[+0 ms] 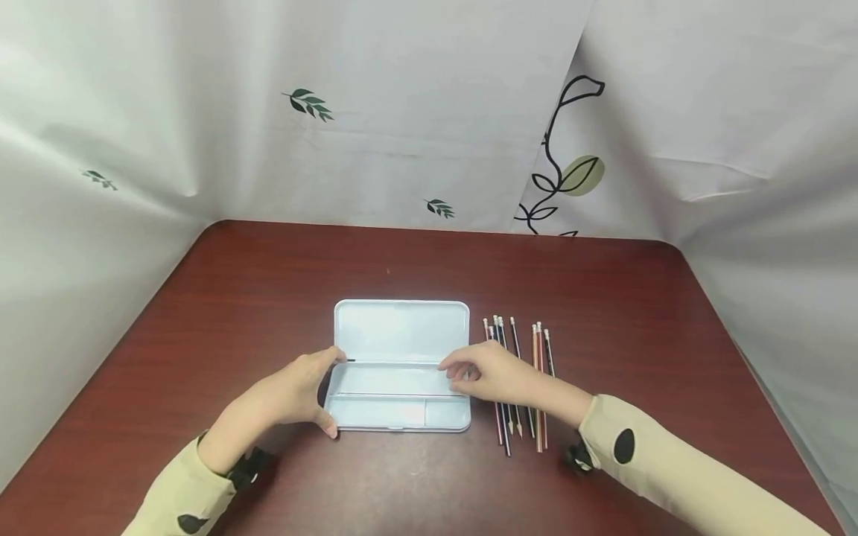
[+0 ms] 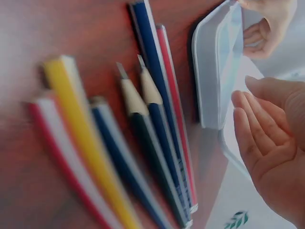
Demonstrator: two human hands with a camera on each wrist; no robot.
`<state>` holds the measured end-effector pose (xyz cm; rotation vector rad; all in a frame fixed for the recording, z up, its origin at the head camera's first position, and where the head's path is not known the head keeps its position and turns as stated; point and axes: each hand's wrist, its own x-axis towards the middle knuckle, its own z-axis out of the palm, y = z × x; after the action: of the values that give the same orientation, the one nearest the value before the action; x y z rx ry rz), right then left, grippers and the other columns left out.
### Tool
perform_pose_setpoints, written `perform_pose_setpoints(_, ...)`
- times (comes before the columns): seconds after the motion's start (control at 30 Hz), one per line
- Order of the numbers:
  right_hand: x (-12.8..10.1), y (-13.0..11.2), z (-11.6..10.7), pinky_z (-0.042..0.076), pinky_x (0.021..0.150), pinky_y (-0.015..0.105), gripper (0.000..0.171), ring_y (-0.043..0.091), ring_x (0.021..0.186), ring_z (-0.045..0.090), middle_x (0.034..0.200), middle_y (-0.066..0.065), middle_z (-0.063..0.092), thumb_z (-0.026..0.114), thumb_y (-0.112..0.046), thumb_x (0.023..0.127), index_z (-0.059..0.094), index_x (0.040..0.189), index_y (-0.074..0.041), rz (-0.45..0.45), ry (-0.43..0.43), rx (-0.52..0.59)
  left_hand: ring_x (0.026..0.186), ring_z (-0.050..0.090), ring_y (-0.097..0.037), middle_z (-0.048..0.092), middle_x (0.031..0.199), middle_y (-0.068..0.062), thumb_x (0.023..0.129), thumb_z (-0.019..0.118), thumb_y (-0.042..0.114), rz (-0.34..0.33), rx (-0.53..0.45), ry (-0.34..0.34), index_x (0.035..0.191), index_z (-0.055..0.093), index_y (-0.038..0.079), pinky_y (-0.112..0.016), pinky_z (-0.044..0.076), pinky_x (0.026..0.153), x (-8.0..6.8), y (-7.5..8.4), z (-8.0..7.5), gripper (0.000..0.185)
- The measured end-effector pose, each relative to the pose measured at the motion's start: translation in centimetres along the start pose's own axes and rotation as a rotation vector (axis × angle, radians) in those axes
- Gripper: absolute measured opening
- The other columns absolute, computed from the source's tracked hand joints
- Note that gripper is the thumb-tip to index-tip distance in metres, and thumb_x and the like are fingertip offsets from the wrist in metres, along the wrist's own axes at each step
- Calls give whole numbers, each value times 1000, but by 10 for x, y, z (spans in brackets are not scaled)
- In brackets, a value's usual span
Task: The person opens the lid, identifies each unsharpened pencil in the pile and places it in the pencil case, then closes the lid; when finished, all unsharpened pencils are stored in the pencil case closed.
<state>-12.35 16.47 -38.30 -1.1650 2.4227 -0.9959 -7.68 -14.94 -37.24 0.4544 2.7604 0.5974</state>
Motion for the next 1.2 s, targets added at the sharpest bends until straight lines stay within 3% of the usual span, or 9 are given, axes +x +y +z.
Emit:
perform_pose_setpoints(0.3, -34, 11, -6, 53, 66, 22, 29, 5, 73, 66, 82, 1, 71, 76, -13, 77, 66, 101, -1, 253, 141, 127, 94, 57, -24, 60, 104, -13, 40, 95, 27, 28, -7, 18, 112, 48, 2, -41, 46, 85, -2, -4, 2, 89)
perform_pose_setpoints(0.47, -47, 15, -3, 51, 59, 21, 27, 3, 65, 65, 74, -3, 70, 80, -20, 72, 67, 90, -5, 352, 188, 60, 97, 57, -25, 59, 108, -14, 40, 95, 28, 9, -14, 7, 114, 48, 1, -41, 46, 86, -4, -4, 3, 91)
perform_pose_setpoints(0.7, -53, 11, 2, 47, 53, 21, 25, -1, 58, 61, 67, -10, 68, 82, -23, 68, 65, 81, -11, 391, 208, -33, 95, 57, -23, 60, 106, -12, 39, 95, 29, 15, -28, 26, 114, 48, 3, -40, 46, 85, -6, -8, 4, 92)
perform_pose_setpoints(0.93, -48, 6, 3, 46, 53, 21, 25, 0, 57, 60, 64, -10, 67, 83, -22, 67, 64, 78, -10, 367, 248, -92, 94, 57, -22, 60, 106, -13, 40, 95, 27, 50, -40, 56, 113, 48, 2, -40, 47, 84, -5, -9, 3, 91)
perform_pose_setpoints(1.2, -44, 4, 3, 41, 50, 21, 26, 1, 52, 56, 56, -12, 63, 83, -22, 66, 61, 73, -11, 451, 238, -112, 93, 57, -22, 60, 105, -12, 40, 95, 26, 63, -37, 55, 112, 48, 2, -40, 47, 84, -3, -6, 3, 89)
